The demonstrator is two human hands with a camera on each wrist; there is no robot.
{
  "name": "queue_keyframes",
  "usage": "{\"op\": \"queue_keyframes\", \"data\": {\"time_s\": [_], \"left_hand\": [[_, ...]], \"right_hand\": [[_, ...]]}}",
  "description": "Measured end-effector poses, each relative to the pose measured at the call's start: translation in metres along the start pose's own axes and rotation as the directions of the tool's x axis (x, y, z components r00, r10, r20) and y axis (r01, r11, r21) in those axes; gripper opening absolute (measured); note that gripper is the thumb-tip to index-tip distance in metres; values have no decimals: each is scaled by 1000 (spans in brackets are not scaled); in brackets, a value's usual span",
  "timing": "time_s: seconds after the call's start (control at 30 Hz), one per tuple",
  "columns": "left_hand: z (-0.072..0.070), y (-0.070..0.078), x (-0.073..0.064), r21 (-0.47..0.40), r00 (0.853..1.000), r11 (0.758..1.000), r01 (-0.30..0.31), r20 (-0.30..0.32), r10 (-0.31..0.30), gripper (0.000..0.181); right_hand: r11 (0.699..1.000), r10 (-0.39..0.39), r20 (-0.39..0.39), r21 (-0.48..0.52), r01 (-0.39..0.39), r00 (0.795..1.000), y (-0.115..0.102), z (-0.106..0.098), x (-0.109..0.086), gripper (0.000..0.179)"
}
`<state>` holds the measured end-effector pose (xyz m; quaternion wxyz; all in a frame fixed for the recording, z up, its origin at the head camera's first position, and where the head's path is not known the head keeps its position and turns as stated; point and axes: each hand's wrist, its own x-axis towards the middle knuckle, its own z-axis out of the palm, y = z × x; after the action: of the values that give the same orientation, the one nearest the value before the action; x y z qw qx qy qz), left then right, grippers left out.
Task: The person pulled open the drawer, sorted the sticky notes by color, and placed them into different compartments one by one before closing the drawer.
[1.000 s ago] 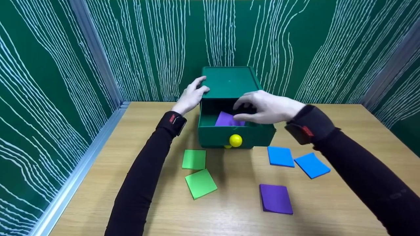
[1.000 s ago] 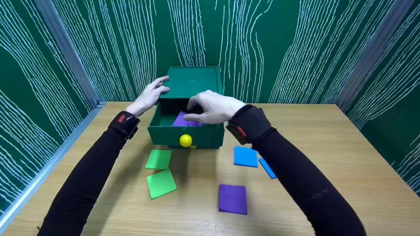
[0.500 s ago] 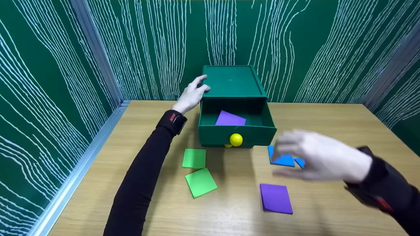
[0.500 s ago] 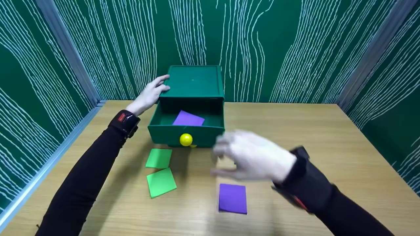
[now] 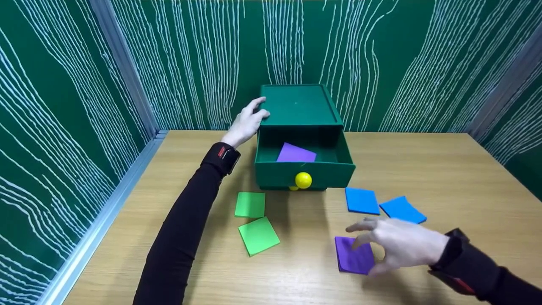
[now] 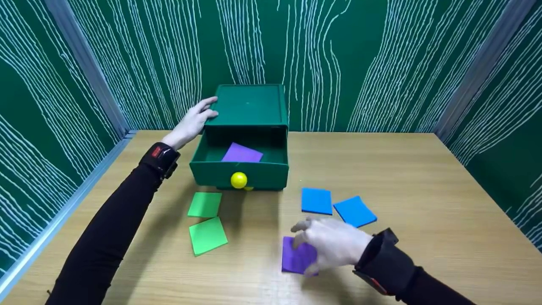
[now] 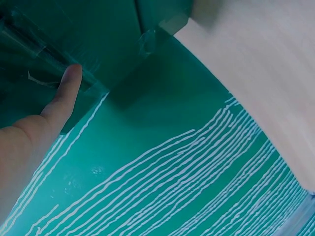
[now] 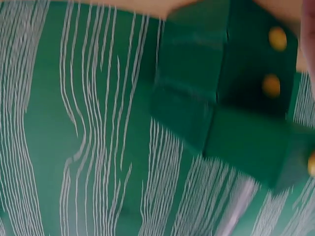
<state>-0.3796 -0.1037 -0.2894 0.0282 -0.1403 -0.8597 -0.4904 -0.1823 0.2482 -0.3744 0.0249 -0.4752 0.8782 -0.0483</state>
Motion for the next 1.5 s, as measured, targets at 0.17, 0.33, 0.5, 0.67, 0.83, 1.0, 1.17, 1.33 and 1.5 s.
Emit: {"op": "queue_keyframes", "data": {"time_s": [0.17, 0.33, 0.5, 0.67, 0.83, 1.0, 1.17, 1.33, 1.5], "left_hand": [[1, 0, -1, -7, 1000, 1000, -5, -7, 5, 57], [1, 0, -1, -2, 1000, 1000, 1, 0, -1, 58], [0, 0, 0, 3, 1000, 1000, 5, -1, -5, 58], [1, 0, 1, -1, 1000, 1000, 6, -9, -6, 57], [2, 1, 0, -7, 1000, 1000, 0, -13, 0, 58], [2, 1, -1, -8, 1000, 1000, -5, -16, 5, 58], [2, 1, -1, -7, 1000, 1000, 1, -14, -1, 58], [2, 1, -1, -9, 1000, 1000, -2, -10, 2, 58], [2, 0, 0, -3, 1000, 1000, -14, -20, 14, 58]], "right_hand": [[997, 70, 32, 34, -71, 997, 7, 26, -2, 87], [994, 90, 21, 52, -91, 996, 7, 40, -4, 92], [999, 38, -29, 28, -37, 999, 4, 42, -4, 76], [1000, 12, -18, 21, -12, 1000, 3, 41, -3, 66], [999, -12, 1, 46, 12, 1000, 2, 40, -3, 67], [998, -43, -4, 43, 43, 999, 1, 37, -4, 69], [996, -78, -33, 47, 80, 996, -4, 24, -3, 66], [988, -148, -132, 25, 153, 980, -10, -1, -1, 67], [981, -189, -214, -5, 192, 958, -15, -36, 2, 66]]}}
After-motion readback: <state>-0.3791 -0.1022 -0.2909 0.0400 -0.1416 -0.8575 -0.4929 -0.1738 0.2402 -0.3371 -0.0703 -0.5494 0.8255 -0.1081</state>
